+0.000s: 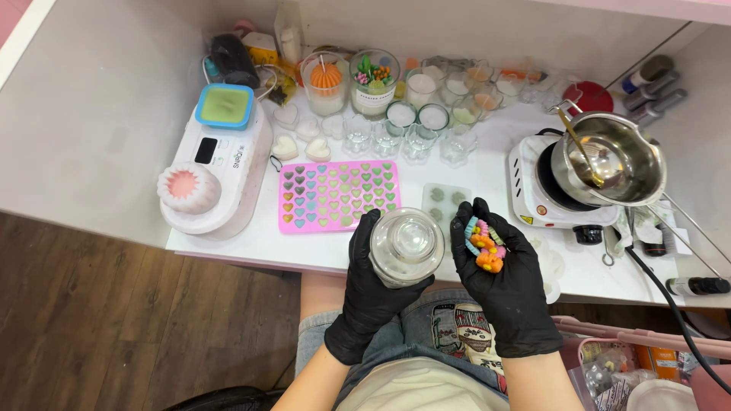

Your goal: Organizing small decorative wax pieces into a glass jar and arranging molds on a workbench.

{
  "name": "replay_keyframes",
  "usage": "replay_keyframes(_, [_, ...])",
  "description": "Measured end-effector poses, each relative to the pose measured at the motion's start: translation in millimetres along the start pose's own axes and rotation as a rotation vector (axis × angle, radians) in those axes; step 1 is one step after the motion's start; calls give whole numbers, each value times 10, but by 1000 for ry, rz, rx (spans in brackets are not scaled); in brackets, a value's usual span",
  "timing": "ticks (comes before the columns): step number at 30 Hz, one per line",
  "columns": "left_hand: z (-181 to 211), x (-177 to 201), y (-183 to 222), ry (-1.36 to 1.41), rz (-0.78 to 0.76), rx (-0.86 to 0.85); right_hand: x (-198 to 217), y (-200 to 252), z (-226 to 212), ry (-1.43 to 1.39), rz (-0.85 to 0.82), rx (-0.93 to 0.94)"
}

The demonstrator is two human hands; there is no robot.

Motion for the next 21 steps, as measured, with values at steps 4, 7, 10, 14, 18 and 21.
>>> replay_keyframes(4, [126,88,-92,-3,8,-17,-4,-65,85,7,18,-43])
replay_keyframes(7, [402,227,-236,-50,35,-66,-19,-88,134,37,8,-67])
replay_keyframes(10, [632,320,-392,-96,62,-115,-1,-92,184,79,-18,-67])
replay_keyframes(14, [695,231,-531,-127,38,-123,57,-96,152,495,-50,117])
replay_keyframes(18, [625,166,-546,-82,34,-116,287,-244,130,154,-206,7])
replay_keyframes(21, [543,131,-512,40,16,-43,78,-111,280,321,-58,145])
Point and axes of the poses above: each hand's wrist, its own y-axis away from the middle knuckle, its own x-axis out of the back of the hand, z = x × y, the point moved 4 cm from there along -y, towards the middle knuckle, and after that the axes turned 2 degrees about -z, right-handed, at the moved point
